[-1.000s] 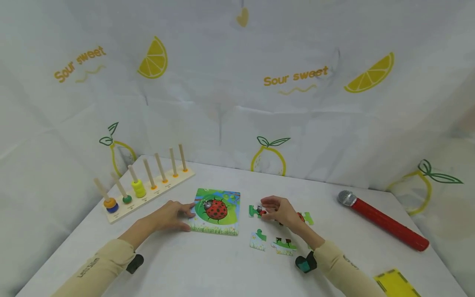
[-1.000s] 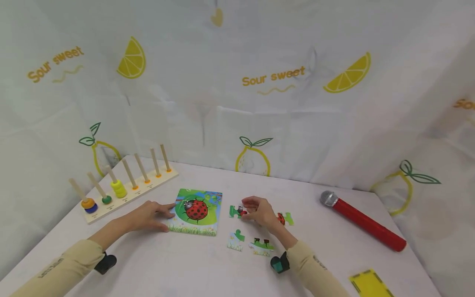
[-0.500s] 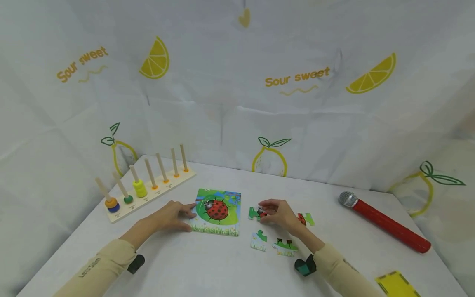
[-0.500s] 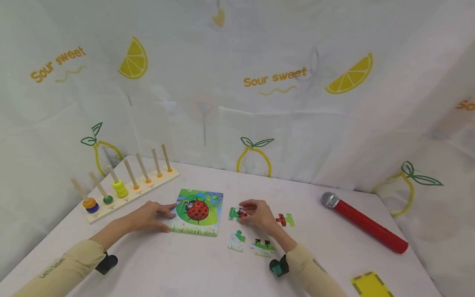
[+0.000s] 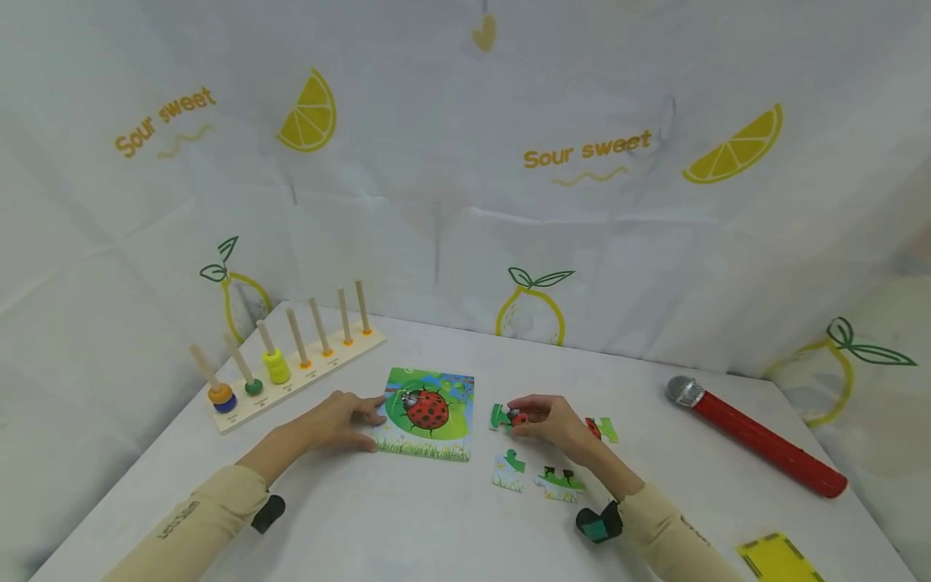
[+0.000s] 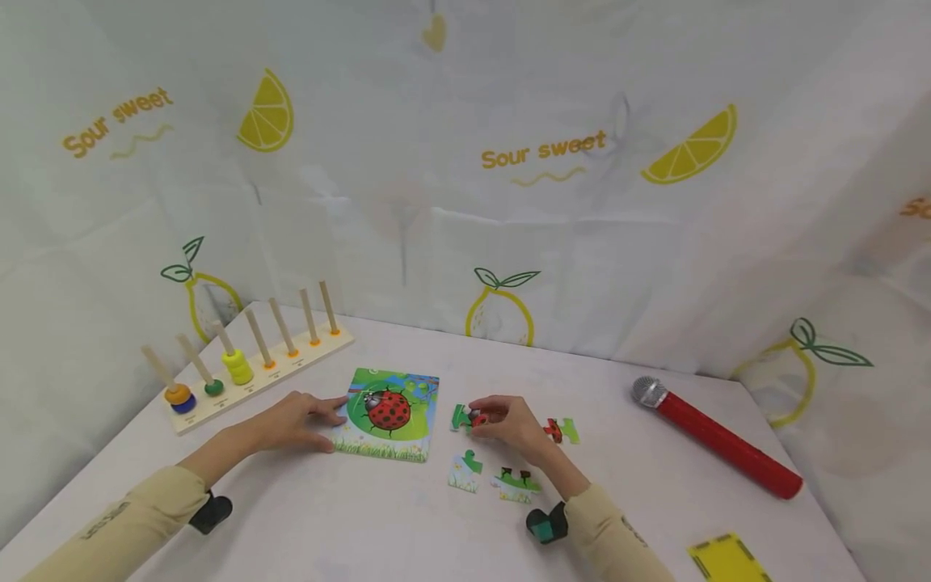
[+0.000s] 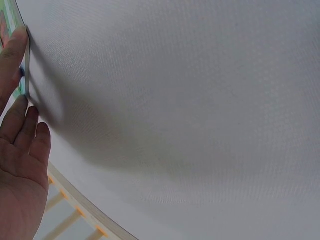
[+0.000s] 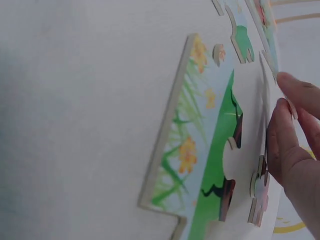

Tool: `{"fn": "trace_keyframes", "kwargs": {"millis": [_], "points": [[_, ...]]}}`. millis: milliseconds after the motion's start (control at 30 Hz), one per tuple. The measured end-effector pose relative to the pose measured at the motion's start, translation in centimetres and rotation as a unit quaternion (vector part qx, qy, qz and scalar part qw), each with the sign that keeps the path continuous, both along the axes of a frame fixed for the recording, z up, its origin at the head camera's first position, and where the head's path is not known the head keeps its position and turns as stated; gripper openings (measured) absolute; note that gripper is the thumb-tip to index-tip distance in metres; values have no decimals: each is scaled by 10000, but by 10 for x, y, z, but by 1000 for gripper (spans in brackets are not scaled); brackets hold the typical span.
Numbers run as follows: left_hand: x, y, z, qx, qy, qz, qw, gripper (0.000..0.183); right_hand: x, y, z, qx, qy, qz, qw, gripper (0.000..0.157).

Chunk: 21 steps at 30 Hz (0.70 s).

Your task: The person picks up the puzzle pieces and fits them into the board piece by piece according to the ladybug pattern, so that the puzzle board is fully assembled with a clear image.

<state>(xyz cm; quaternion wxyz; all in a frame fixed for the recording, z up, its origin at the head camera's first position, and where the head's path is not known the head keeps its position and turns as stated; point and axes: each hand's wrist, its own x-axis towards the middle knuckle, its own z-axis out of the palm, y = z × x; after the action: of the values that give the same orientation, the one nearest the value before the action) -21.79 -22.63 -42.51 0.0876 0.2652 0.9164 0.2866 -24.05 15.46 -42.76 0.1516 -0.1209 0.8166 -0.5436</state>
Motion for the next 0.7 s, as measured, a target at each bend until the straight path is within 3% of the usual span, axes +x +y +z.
{"fn": "trace_keyframes", "kwargs": {"millis": [500, 700], "points": [[0, 1, 2, -95, 144, -42, 9998, 38, -3, 2, 6, -831, -937, 180, 9920, 51], [1, 1, 2, -63, 105, -26, 9999, 35, -3, -8, 6, -1103, -1117, 201, 9874, 53]]}}
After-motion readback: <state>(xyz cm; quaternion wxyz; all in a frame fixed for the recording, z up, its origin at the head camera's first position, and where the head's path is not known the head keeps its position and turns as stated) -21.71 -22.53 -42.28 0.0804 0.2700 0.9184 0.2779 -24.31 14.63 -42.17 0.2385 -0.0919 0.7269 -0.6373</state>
